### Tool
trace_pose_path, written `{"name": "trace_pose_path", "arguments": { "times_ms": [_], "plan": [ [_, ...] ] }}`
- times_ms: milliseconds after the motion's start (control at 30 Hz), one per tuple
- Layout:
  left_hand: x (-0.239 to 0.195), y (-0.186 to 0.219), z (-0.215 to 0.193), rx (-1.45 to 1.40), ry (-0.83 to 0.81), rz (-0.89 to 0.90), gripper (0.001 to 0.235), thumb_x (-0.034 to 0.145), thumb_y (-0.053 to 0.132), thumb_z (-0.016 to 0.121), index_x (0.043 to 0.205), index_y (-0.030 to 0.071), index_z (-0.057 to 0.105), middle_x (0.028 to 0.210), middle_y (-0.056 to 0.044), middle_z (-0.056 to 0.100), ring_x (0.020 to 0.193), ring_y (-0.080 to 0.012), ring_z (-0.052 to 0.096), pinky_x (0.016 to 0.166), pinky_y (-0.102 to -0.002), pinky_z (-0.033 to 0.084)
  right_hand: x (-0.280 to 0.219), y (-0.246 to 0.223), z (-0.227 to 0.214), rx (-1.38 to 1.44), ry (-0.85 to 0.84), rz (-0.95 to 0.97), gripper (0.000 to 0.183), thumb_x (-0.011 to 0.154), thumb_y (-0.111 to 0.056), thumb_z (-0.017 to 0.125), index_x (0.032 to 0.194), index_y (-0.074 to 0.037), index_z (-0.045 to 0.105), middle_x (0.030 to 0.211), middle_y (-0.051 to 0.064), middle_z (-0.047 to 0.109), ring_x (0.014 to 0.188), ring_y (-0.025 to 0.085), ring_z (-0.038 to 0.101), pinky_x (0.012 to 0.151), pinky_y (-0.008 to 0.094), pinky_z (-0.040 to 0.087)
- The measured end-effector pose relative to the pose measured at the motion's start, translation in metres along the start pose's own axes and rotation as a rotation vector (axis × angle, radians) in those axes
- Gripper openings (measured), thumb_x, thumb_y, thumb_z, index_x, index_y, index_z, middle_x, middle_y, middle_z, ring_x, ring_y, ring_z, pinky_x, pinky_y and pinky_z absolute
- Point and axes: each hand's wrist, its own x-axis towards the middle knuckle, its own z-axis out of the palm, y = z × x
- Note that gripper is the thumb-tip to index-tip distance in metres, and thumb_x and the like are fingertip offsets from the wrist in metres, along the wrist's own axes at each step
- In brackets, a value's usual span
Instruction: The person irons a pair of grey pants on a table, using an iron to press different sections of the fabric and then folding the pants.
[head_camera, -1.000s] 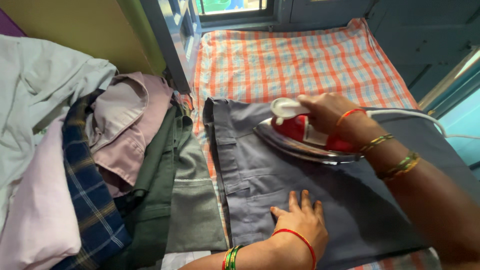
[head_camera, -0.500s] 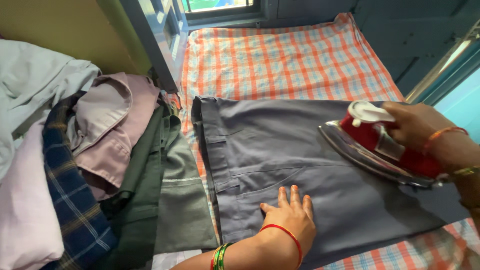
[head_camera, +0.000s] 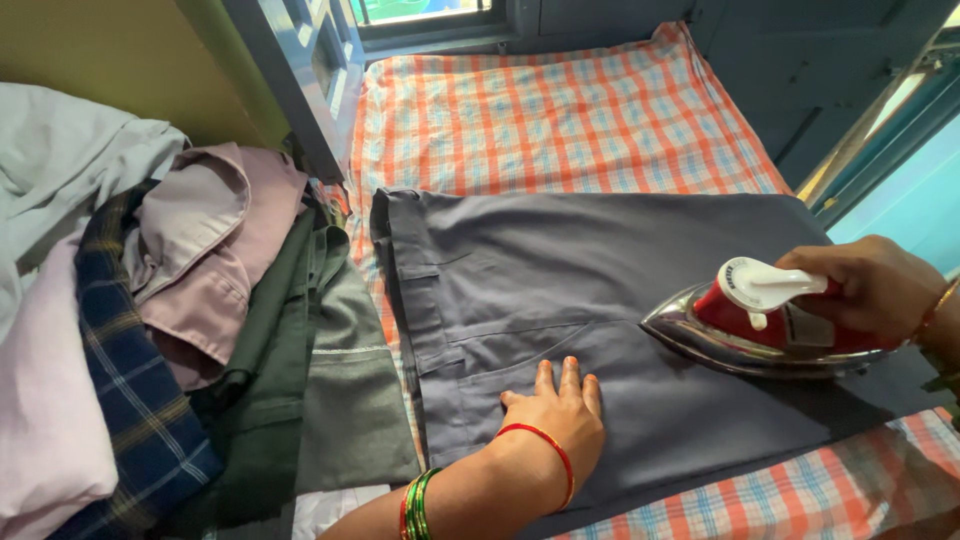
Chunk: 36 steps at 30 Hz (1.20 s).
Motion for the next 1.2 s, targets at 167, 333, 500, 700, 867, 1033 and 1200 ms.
{"name": "trace_pose_path", "arguments": {
  "times_ms": [167,333,500,700,867,1033,1200],
  "plan": [
    [0.007,0.001,0.009,-0.021,0.070,-0.002,0.081,0.095,0.014,0.067,0.159,-0.002,0.021,0.168,-0.027,0.012,0.149,-0.0517,0.023,0.093,-0.076,0.046,0.001,-0.002,0.001,0.038,0.092,-0.052,0.047,0.072,-0.009,0.087,0.114,-0.022,0.073,0.086,0.004,0.082,0.079,0.023,0.081,0.072,0.035,0.065],
    [0.008,0.001,0.014,-0.008,0.062,-0.005,0.079,0.096,0.015,0.064,0.159,-0.003,0.020,0.168,-0.028,0.011,0.149,-0.0529,0.022,0.096,-0.076,0.044,-0.002,-0.005,0.007,0.170,0.066,-0.098,0.045,0.067,-0.013,0.091,0.108,-0.021,0.074,0.082,0.003,0.082,0.077,0.019,0.081,0.069,0.034,0.066],
    [0.014,0.000,0.023,-0.019,0.141,-0.048,0.074,0.096,0.017,0.066,0.156,-0.007,0.030,0.165,-0.030,0.017,0.146,-0.0542,0.025,0.091,-0.079,0.045,-0.005,-0.042,0.006,0.070,-0.040,-0.142,0.049,0.070,-0.021,0.089,0.115,-0.026,0.072,0.083,-0.003,0.082,0.076,0.015,0.081,0.069,0.030,0.065],
    [-0.013,-0.026,-0.021,-0.064,-0.061,-0.069,0.040,0.083,0.022,0.081,0.117,0.004,0.072,0.133,-0.020,0.063,0.122,-0.0366,0.062,0.089,-0.053,0.057,-0.014,-0.093,-0.012,0.045,0.011,-0.180,0.045,0.070,-0.017,0.087,0.112,-0.024,0.071,0.077,0.003,0.080,0.071,0.023,0.078,0.067,0.036,0.062],
    [-0.028,-0.079,-0.046,-0.104,0.060,-0.180,0.025,0.077,0.018,0.085,0.096,0.004,0.077,0.103,-0.020,0.074,0.096,-0.0343,0.074,0.082,-0.043,0.061,-0.013,-0.112,-0.016,0.101,0.054,-0.298,0.044,0.066,-0.015,0.087,0.107,-0.021,0.071,0.081,0.003,0.079,0.069,0.024,0.078,0.063,0.036,0.062],
    [-0.027,-0.123,-0.047,-0.158,0.150,-0.248,0.016,0.080,0.014,0.077,0.093,0.004,0.080,0.098,-0.020,0.077,0.091,-0.0351,0.076,0.077,-0.043,0.062,-0.002,-0.128,-0.016,0.132,0.102,-0.435,0.044,0.065,-0.011,0.086,0.106,-0.017,0.071,0.081,0.005,0.079,0.067,0.027,0.077,0.059,0.038,0.060],
    [-0.019,-0.136,-0.054,-0.146,0.025,-0.344,0.036,0.070,0.026,0.092,0.092,0.001,0.078,0.094,-0.017,0.078,0.088,-0.0303,0.078,0.076,-0.042,0.062,0.006,-0.159,-0.020,0.227,0.093,-0.553,0.041,0.065,-0.009,0.082,0.104,-0.017,0.073,0.082,0.004,0.080,0.066,0.026,0.078,0.059,0.037,0.061]
  ]
}}
